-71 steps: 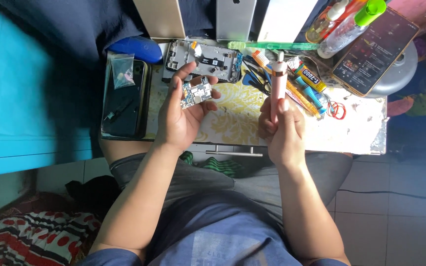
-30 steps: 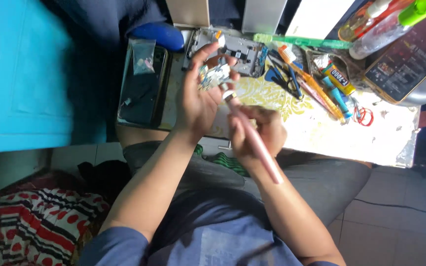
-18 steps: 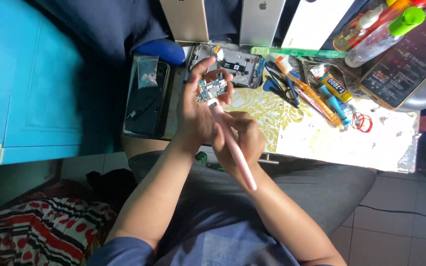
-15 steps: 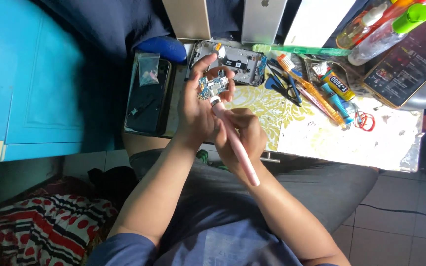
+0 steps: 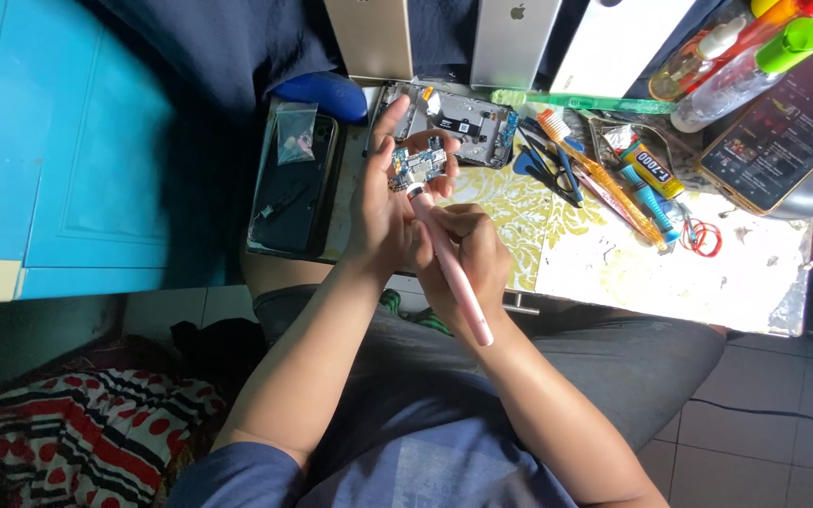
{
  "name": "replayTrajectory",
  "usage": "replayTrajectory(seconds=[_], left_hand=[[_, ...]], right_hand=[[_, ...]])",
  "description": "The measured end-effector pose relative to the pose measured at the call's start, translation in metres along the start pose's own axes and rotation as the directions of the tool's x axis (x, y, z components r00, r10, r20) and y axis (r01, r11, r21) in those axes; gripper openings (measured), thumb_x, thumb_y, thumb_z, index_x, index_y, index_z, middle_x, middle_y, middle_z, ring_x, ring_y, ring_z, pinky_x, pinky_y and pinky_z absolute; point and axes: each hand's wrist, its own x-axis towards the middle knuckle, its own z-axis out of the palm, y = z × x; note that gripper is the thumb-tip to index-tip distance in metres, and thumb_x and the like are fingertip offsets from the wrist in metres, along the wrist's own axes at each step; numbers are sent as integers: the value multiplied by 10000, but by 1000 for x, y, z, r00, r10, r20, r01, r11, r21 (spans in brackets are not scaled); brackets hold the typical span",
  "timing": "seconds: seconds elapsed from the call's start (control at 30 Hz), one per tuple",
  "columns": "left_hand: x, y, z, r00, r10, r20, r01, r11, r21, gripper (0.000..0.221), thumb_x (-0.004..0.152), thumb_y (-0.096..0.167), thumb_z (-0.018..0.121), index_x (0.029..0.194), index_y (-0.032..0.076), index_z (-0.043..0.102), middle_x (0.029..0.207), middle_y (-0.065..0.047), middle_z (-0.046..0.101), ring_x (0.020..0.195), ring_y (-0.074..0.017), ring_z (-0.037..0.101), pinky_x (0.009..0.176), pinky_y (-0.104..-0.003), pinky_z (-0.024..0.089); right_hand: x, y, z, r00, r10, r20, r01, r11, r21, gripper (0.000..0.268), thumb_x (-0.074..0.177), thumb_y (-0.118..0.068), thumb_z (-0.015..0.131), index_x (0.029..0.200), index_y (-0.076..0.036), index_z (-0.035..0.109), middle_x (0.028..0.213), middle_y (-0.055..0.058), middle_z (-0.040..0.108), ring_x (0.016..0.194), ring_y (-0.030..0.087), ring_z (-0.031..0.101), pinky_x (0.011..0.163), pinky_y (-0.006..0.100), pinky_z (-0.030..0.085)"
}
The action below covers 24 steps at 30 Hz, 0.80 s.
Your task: Cleaning a small circuit board using a brush and cleaning solution on a repair bench.
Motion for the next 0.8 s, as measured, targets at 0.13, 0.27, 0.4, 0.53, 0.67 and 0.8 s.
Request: replayTrajectory(seconds=[0.13, 0.27, 0.4, 0.53, 0.67, 0.8], left_hand=[[0, 2, -1, 999, -19, -26, 19, 1000, -18, 504, 1092, 357, 429, 1562, 188, 358, 1187, -304, 636, 945, -334, 652, 702, -335, 529], [1, 1, 0, 999, -17, -34, 16, 1000, -17, 522, 1086, 355, 435, 1569, 178, 348, 1198, -313, 641, 947, -339, 659, 701, -329, 537], [0, 0, 0, 999, -22, -41, 21, 999, -29, 536, 1083, 361, 444, 1576, 178, 339, 1206, -309, 640, 953, -327, 663, 706, -321, 547], [-2, 21, 25, 972, -151, -182, 129, 984, -125, 530, 1022, 308, 533, 1530, 203, 422, 1158, -277, 638, 899, -327, 617, 729, -324, 516], [-2, 22, 24, 965, -170, -198, 147, 981, -129, 490, 1048, 316, 493, 1525, 225, 431, 1171, -268, 639, 903, -319, 621, 742, -326, 531], [-2, 19, 24, 972, -153, -180, 129, 982, -136, 505, 1037, 303, 517, 1525, 207, 429, 1151, -280, 630, 892, -316, 603, 726, -313, 505]], right_hand=[[-2, 1, 2, 1000, 15, 0, -15, 1000, 0, 242, 965, -139, 748, 1017, 47, 603, 847, 246, 697, 590, 355, 723, 500, 304, 552], [0, 1, 2, 1000, 28, -10, -28, 1000, 3, 231, 952, -106, 759, 1018, 53, 605, 846, 242, 703, 599, 364, 734, 493, 304, 550], [0, 0, 2, 999, 31, -14, -31, 1000, -3, 229, 958, -112, 753, 1008, 46, 595, 841, 238, 702, 606, 356, 740, 503, 305, 563], [-11, -4, 2, 979, 204, 23, -196, 961, -194, 273, 986, -259, 693, 1076, -47, 546, 1035, 145, 701, 869, 292, 757, 654, 346, 520], [-8, -6, 4, 981, 195, 0, -192, 966, -172, 280, 985, -263, 690, 1049, -25, 556, 1004, 153, 702, 905, 302, 766, 678, 336, 555], [-9, -4, 1, 990, 131, 50, -124, 984, -128, 262, 1003, -225, 684, 1081, -8, 561, 1007, 172, 691, 912, 302, 748, 702, 329, 534]])
